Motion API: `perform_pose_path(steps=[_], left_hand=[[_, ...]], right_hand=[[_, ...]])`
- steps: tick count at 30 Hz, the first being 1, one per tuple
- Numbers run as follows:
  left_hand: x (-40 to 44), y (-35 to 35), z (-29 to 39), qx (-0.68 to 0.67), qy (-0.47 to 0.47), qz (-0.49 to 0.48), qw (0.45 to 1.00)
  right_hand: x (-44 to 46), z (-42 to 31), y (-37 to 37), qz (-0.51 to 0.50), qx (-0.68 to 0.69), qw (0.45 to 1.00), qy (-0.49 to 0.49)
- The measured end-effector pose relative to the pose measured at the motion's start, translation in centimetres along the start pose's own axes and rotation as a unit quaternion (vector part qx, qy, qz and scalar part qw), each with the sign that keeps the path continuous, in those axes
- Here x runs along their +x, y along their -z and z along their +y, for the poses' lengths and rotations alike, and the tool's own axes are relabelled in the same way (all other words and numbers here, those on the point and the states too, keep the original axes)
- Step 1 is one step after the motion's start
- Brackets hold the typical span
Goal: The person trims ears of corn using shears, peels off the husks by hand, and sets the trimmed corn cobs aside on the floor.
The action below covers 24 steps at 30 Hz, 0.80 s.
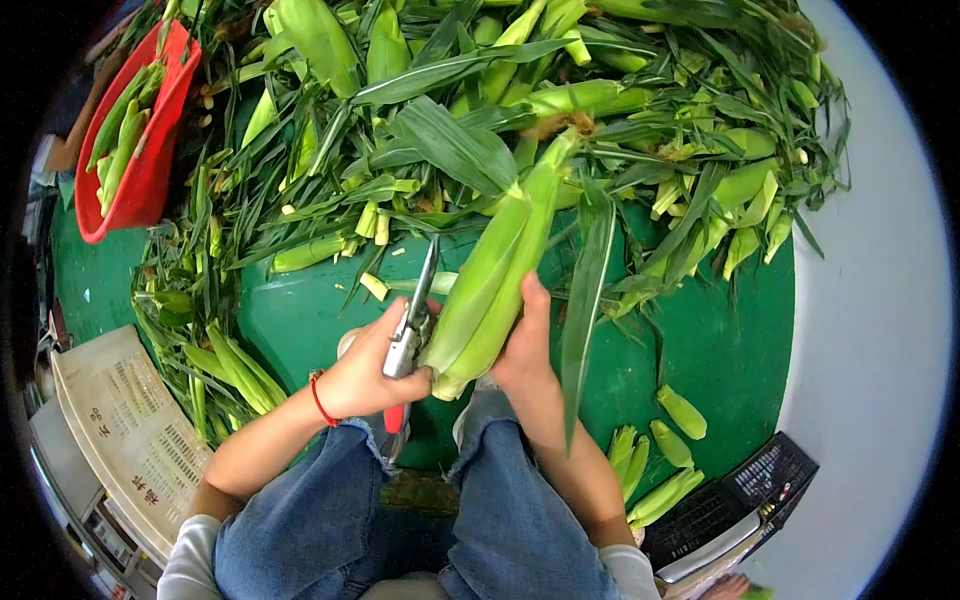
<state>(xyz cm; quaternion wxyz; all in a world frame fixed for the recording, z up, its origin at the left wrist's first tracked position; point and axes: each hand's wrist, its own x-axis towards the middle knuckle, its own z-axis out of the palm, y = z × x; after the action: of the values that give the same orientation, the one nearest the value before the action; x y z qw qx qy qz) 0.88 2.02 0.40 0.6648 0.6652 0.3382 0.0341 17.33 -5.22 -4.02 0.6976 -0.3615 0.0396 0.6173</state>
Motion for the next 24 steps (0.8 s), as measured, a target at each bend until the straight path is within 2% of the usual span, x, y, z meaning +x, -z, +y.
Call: perform_pose_path(steps=[1,3,5,6,9,12,17,18,22,24], left_hand=[[-0.1,-0.3,-0.1,0.044,-0.034,0.011,0.998],[-0.2,-0.7,-0.2,0.0,-0.008,0.026,1.0],[0.0,-1.0,-0.6,-0.009,0.011,0.051,0.999],[0.3,-1.2,-1.0,0.018,-0.017,0.053,0.998],[0.4,-1.1,-1.1,-0.047,0.051,0.019,0.997],[0.1,-0.9,-0.7,-0.055,0.052,0.045,0.996],[-0.2,-0.4,0.9,-0.018,0.025,0.042,0.999],[-0.1,-0.5,1.0,-0.026,0.049,0.033,0.998],[0.0,-0.3,0.2,-0.25,0.11,0.001,0.962],[-0.3,-0.1,1.2,-0.232,0.117,-0.004,0.966]], right_hand=[[0.0,0.3,0.4,0.029,0.002,1.0,0.001],[-0.1,0.5,0.6,0.088,0.003,0.996,0.002],[0.0,1.0,-0.7,0.191,-0.084,0.972,0.107],[0.1,1.1,-1.3,0.24,-0.128,0.949,0.158],[-0.2,1.0,-0.7,0.226,-0.065,0.963,0.132],[-0.3,-0.2,-0.6,0.157,0.027,0.985,0.058],[0.2,-0.5,-0.5,0.073,0.054,0.994,0.066],[0.2,-0.6,-0.6,0.063,0.056,0.994,0.066],[-0.1,-0.7,-1.3,0.044,0.09,0.993,0.063],[0.2,-0.2,-0.3,0.042,0.107,0.992,0.053]])
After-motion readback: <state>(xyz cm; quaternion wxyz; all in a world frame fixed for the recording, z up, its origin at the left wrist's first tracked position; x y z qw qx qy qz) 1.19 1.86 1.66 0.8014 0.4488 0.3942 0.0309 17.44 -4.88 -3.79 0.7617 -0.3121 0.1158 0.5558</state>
